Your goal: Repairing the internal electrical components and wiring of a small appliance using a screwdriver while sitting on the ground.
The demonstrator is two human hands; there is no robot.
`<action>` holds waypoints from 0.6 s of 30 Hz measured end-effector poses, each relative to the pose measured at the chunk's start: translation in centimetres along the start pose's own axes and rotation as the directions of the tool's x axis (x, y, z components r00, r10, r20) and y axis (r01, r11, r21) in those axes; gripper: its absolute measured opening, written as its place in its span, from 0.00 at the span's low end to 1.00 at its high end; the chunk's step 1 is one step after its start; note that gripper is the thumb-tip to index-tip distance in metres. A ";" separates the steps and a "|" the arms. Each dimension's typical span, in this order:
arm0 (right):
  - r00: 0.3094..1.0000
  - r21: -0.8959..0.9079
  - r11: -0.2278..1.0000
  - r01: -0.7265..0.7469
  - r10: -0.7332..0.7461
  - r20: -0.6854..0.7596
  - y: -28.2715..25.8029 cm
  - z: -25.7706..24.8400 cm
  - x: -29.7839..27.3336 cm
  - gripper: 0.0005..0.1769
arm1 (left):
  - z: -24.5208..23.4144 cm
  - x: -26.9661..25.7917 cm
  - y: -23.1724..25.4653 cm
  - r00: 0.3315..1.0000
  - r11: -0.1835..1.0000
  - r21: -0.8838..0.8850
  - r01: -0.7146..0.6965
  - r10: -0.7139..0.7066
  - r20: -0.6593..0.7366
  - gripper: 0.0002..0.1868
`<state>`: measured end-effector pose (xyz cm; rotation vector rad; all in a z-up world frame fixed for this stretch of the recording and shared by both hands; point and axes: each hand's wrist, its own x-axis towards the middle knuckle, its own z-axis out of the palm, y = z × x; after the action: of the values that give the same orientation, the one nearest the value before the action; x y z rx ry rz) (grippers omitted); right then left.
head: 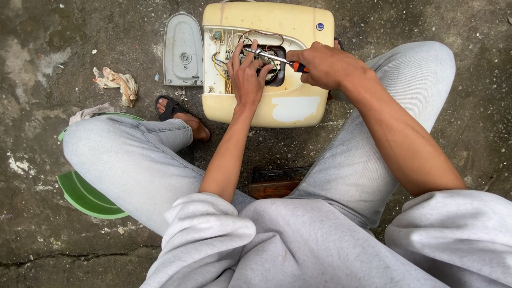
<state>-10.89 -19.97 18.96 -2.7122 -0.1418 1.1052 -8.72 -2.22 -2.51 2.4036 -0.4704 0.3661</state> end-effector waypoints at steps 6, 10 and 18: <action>1.000 0.028 1.000 -0.006 0.005 0.020 -0.6 -0.3 -1.1 0.12 | 0.6 -0.2 -0.4 0.999 0.998 0.059 -0.014 0.017 -0.050 0.14; 0.999 0.072 0.997 -0.013 0.010 0.047 -0.4 0.7 -0.7 0.15 | -0.2 0.6 -0.4 0.998 0.998 0.062 0.025 -0.021 -0.056 0.17; 0.980 0.441 0.879 0.183 -0.130 -0.149 -1.1 1.6 -0.8 0.11 | -2.5 4.5 -1.6 0.967 0.986 -0.160 0.037 0.005 0.254 0.15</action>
<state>-12.56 -18.81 18.63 -2.2898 -0.0716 0.8104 -4.38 -0.51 0.18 2.3007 -0.5715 0.0084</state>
